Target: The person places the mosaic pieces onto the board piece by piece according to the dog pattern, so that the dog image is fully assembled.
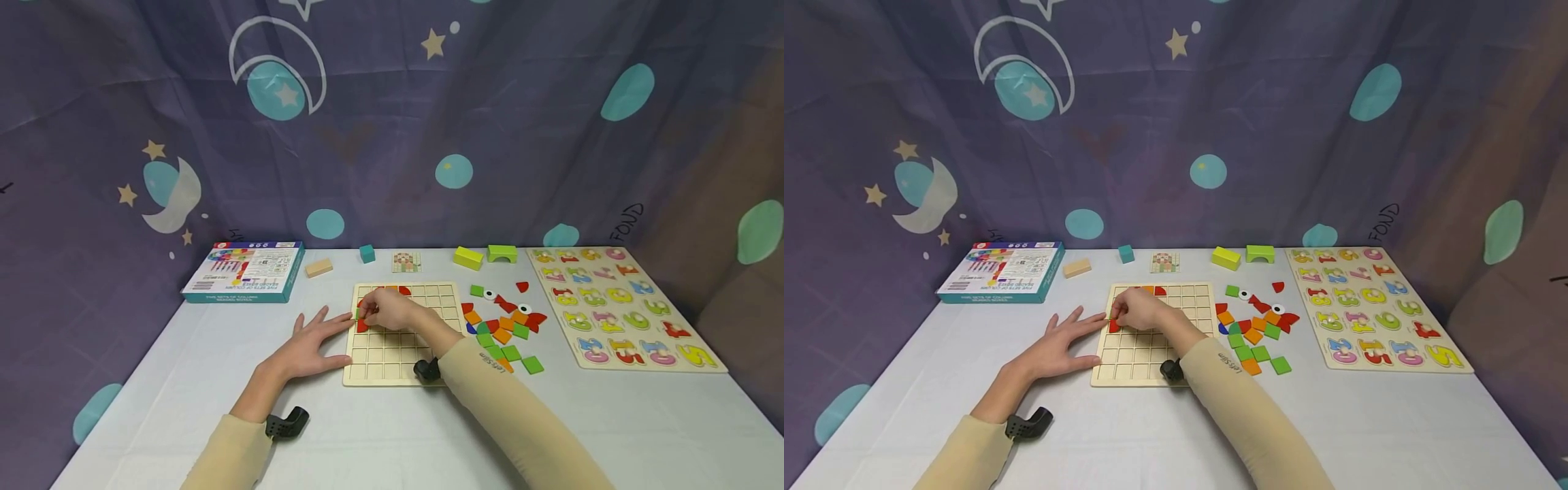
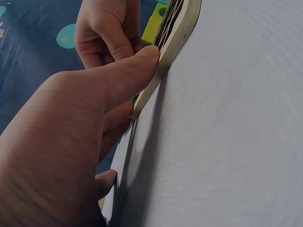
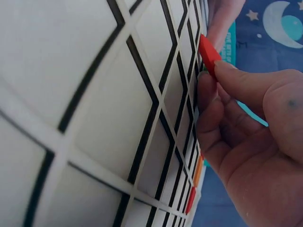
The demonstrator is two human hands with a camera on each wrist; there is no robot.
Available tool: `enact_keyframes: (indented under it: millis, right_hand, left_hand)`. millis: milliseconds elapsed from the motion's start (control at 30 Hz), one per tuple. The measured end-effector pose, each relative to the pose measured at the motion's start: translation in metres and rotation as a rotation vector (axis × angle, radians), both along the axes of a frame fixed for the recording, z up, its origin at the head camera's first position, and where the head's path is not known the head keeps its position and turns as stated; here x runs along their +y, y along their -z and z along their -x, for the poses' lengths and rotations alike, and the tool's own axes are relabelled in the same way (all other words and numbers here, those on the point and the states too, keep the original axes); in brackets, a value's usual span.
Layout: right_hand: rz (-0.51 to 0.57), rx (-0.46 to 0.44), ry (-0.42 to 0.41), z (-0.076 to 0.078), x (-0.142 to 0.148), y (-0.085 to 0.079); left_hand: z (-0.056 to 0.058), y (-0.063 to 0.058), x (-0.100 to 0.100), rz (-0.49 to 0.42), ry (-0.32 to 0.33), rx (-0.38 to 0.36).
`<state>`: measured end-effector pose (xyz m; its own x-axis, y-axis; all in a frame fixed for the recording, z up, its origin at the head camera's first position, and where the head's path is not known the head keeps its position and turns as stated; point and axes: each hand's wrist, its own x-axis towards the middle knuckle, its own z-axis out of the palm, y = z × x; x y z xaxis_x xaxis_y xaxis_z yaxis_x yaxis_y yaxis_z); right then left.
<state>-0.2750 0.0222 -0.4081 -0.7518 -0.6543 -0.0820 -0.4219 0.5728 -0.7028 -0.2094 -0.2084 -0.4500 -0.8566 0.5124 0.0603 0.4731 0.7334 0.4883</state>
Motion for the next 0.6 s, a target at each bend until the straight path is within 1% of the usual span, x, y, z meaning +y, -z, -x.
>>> enact_keyframes:
  millis: [133, 467, 600]
  right_hand:
    - [-0.027, 0.013, 0.005, 0.0, -0.0026, 0.0006]
    - [-0.002, 0.033, -0.013, -0.0002, 0.0017, 0.0038]
    - [-0.037, 0.048, -0.02, -0.0005, 0.0004, 0.0038]
  left_hand:
    - [0.0, 0.0, -0.0003, -0.006, 0.003, 0.003]
    - [0.0003, -0.0002, 0.0001, -0.002, 0.004, 0.004]
    - [0.0, -0.0003, 0.0006, 0.0, 0.003, 0.003]
